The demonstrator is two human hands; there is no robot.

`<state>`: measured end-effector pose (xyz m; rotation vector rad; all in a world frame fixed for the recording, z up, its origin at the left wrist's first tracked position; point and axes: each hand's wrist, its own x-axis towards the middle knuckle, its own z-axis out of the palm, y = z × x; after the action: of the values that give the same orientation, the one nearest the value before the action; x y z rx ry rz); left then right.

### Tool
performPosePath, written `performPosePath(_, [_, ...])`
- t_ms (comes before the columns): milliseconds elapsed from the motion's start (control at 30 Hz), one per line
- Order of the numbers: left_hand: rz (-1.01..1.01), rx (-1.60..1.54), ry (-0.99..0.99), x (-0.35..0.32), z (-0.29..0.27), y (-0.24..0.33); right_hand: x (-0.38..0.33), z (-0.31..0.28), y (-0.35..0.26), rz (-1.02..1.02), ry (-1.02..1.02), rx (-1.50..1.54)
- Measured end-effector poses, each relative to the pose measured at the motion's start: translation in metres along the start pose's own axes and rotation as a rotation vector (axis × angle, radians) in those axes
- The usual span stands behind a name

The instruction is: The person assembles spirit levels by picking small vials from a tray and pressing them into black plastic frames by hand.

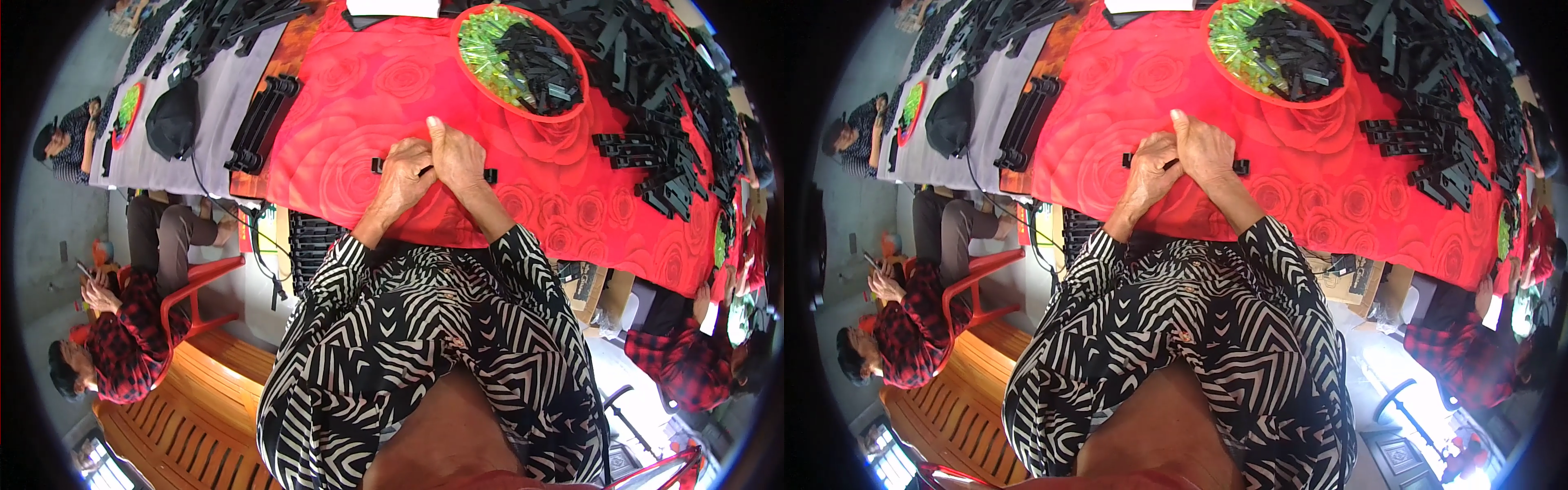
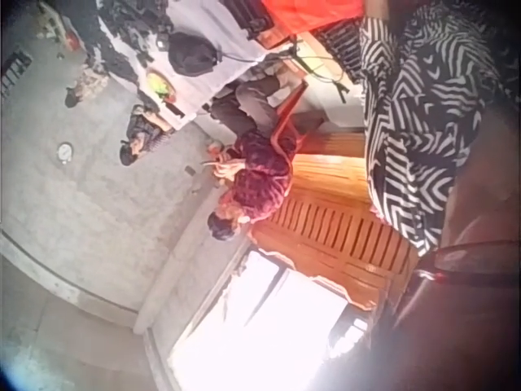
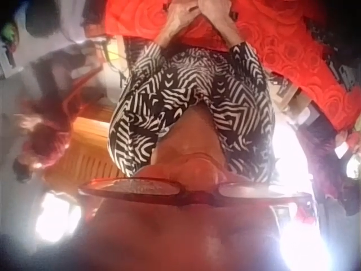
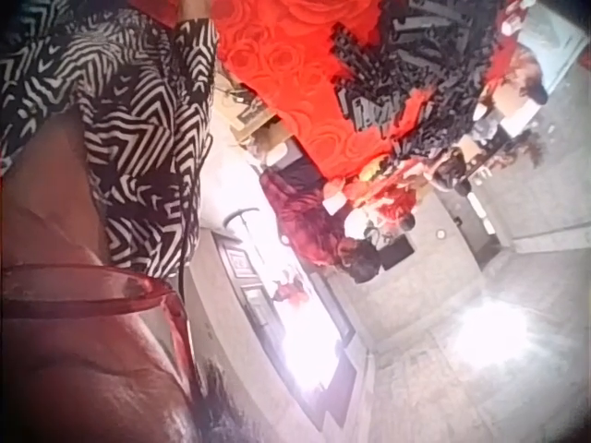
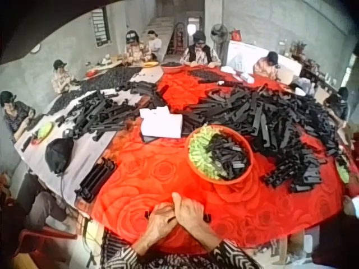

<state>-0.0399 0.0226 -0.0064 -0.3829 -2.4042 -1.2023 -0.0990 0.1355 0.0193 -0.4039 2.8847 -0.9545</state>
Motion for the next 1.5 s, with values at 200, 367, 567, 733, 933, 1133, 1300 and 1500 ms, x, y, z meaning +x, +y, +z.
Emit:
performPosePath(200, [0.022, 0.029, -0.003, 0.001, -0.003, -0.001, -0.001, 0.004, 0.003, -0.131, 0.093, 0.046])
performPosePath(367, [0.008, -0.018, 0.048, 0.002, -0.002, 0.01, -0.027, -0.024, 0.011, -0.253, 0.272, 0.353])
performPosePath(567, [0.043, 0.093, 0.039, 0.001, -0.001, 0.029, -0.064, -0.025, 0.028, -0.401, 0.214, 0.618])
performPosePath(733, [0.025, 0.003, 0.024, 0.0, 0.001, 0.04, -0.069, -0.023, 0.034, -0.354, 0.266, 0.621])
performPosePath(933, [0.09, 0.208, 0.045, -0.001, -0.007, 0.041, -0.048, -0.049, 0.059, 0.1, 0.112, 1.572])
performPosePath(1133, [0.176, 0.458, -0.032, -0.023, -0.008, 0.018, -0.021, -0.094, 0.094, 0.168, 0.131, 1.782])
performPosePath(1300, [0.142, 0.472, -0.01, -0.026, -0.004, 0.007, 0.015, -0.101, 0.098, 0.09, 0.501, 0.473])
performPosePath(1500, [0.093, 0.408, -0.046, -0.03, -0.003, -0.001, 0.03, -0.102, 0.076, 0.139, 0.475, -0.155])
